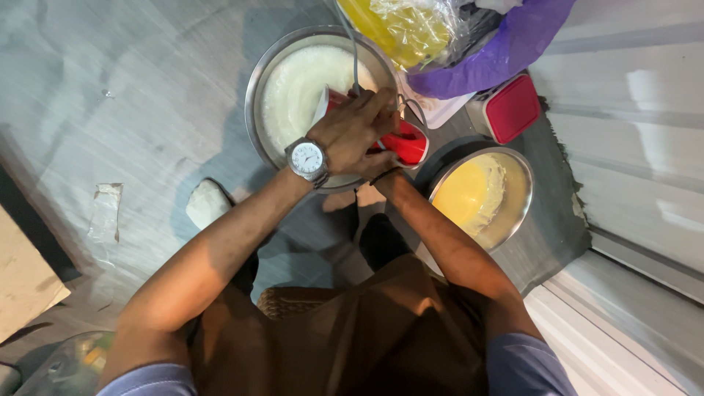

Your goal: The person uses a red hand mixer to whisk a yellow liquid in a metal bowl. They gradually add a white powder from a small cup while continuing to mix until the contents become a thick white foam.

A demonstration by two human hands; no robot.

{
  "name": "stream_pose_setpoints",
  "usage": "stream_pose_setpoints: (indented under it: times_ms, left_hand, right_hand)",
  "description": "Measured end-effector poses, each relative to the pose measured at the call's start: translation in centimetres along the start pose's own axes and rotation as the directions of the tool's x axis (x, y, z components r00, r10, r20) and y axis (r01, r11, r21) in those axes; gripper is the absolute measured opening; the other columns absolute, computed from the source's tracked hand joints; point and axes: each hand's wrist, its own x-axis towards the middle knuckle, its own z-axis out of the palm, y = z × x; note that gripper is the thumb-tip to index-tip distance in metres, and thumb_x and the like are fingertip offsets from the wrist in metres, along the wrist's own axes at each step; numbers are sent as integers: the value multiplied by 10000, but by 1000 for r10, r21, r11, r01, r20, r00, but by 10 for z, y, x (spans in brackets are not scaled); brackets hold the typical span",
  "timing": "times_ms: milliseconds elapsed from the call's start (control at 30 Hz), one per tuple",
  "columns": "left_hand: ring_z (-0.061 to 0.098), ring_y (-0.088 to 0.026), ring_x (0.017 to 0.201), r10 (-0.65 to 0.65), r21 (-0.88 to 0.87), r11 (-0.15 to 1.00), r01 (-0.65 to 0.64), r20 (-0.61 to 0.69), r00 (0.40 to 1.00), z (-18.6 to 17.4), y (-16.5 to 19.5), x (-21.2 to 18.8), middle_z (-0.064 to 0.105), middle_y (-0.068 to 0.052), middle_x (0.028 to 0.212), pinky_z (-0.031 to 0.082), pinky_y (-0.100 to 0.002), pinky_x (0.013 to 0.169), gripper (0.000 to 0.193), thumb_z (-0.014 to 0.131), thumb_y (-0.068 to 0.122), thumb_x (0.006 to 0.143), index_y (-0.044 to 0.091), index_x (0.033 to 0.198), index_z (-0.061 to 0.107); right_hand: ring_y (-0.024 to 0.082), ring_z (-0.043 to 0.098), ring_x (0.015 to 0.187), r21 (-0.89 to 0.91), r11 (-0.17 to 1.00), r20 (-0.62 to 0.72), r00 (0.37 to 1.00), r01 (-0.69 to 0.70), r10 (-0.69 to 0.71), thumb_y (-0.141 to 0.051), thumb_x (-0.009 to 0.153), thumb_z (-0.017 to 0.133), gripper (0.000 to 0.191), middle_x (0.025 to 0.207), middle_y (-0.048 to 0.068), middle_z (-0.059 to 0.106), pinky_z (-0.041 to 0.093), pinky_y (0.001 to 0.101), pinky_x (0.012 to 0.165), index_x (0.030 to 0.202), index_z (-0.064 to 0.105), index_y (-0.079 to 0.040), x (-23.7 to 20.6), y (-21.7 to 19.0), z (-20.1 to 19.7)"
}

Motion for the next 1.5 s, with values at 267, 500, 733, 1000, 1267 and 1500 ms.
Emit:
stream_pose_setpoints:
  times_ms: [267, 500, 733, 1000, 1267, 1500]
  left_hand:
    - [504, -422, 1268, -181, 192, 964, 183, -31, 983, 12, 8, -1, 427, -207, 1442, 305, -675, 1124, 471, 747, 361, 853, 48, 1190, 645]
    - [494, -463, 1258, -220, 30, 975, 220, -14, 975, 13, 7, 2, 346, -295, 1564, 289, -641, 1203, 663, 732, 334, 880, 29, 1425, 511]
    - [473, -420, 1324, -418, 519, 753, 404, -98, 903, 1, 23, 20, 464, -231, 1415, 73, -728, 1113, 1046, 726, 702, 650, -10, 1379, 494]
    - [592, -270, 1256, -680, 124, 729, 674, 251, 689, -30, -6, 20, 690, -87, 1165, -2, -822, 1155, 992, 776, 800, 529, 97, 1218, 652]
    - [498, -329, 1317, -608, 120, 792, 598, 83, 789, -17, -19, 21, 638, -140, 1262, -7, -842, 1002, 1024, 857, 846, 421, 31, 1027, 722]
    - [670, -298, 1223, -855, -460, 414, 785, 99, 509, -15, -75, -28, 703, -150, 1303, 495, -457, 1165, 473, 627, 487, 946, 151, 1270, 700]
  right_hand:
    - [356, 288, 1532, -588, 807, 90, 996, 58, -5, -275, 1026, 676, 756, 1648, 213, 281, 256, 469, 1271, 1606, 258, -28, 4, -9, 0]
    - [298, 312, 1540, -254, 965, 60, 995, -60, 78, -306, 1094, 529, 609, 1651, 173, 329, 276, 435, 1280, 1596, 304, -47, 0, 10, -1]
    - [299, 356, 1462, -504, 863, 64, 994, -40, 83, -352, 1036, 578, 628, 1577, 155, 391, 292, 450, 1204, 1547, 361, -57, 0, 12, -3]
    - [319, 433, 1334, -847, 525, 35, 995, 80, -95, -458, 930, 679, 699, 1462, 131, 485, 329, 489, 1077, 1469, 455, -73, 3, -11, 2]
    - [336, 502, 1216, -875, 481, 5, 994, 55, -105, -550, 841, 774, 782, 1362, 109, 570, 366, 521, 966, 1415, 533, -76, 10, -33, 1]
    - [336, 589, 1213, -818, 575, -126, 970, 17, -208, -643, 726, 845, 932, 1299, 150, 634, 433, 493, 991, 1350, 552, -16, 12, -41, -10]
